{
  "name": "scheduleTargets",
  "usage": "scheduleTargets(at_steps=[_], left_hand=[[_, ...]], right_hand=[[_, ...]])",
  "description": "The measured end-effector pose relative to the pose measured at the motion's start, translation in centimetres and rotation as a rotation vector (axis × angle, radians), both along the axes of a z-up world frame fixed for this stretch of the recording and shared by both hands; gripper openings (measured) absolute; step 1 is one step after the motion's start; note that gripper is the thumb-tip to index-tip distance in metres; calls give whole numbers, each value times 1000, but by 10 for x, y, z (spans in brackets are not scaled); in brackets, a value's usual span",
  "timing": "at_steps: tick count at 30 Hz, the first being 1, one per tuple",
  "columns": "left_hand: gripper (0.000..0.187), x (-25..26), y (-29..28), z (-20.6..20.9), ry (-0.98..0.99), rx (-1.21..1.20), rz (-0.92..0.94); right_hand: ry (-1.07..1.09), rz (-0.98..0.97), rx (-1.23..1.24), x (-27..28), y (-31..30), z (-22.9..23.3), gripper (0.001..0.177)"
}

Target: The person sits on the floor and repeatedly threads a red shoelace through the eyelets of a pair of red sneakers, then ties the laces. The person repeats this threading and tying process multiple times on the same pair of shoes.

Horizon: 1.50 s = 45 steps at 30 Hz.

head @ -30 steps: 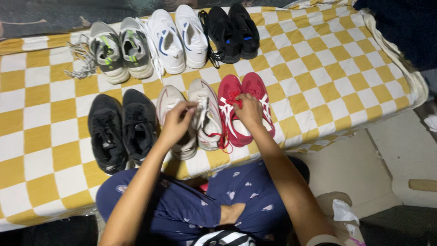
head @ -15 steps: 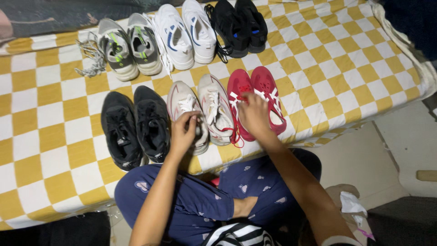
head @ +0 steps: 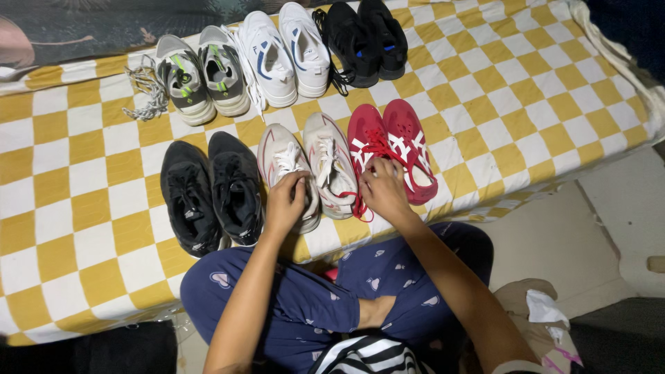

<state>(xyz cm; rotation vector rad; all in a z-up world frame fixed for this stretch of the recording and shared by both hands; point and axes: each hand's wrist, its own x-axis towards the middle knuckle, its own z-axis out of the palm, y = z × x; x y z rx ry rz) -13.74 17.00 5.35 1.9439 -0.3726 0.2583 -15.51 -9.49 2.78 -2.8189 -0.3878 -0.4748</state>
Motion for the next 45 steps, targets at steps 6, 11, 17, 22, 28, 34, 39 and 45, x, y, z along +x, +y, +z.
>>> scheduleTargets(at_steps=[6,11,17,22,28,34,39,45], left_hand=[[23,-1,-1,-7,29,15,10],[20,-3,-9,-11,-7,-12,27],[40,-26,-53,17,214,-263,-362],[20,-29,-84,60,318,-208,-574],[36,13,-51,133,325,-105,-1185],[35,43,-9,195,476,-224,-1089],[38,12,-79,179,-56,-153,-862],[28,8,-97,163,78,36,-709]], right_hand=[[39,-37,138,-44,18,12,22],[53,-16,312,-51,20,12,11],[445,189,1215,-54,3,31,7],[648,181,1245,-74,-33,71,10],[498,181,769,-83,-99,143,15],[433,2,852,-89,-128,207,15],[372,131,615,-76,-86,231,14],[330,197,644,-59,-51,234,15]])
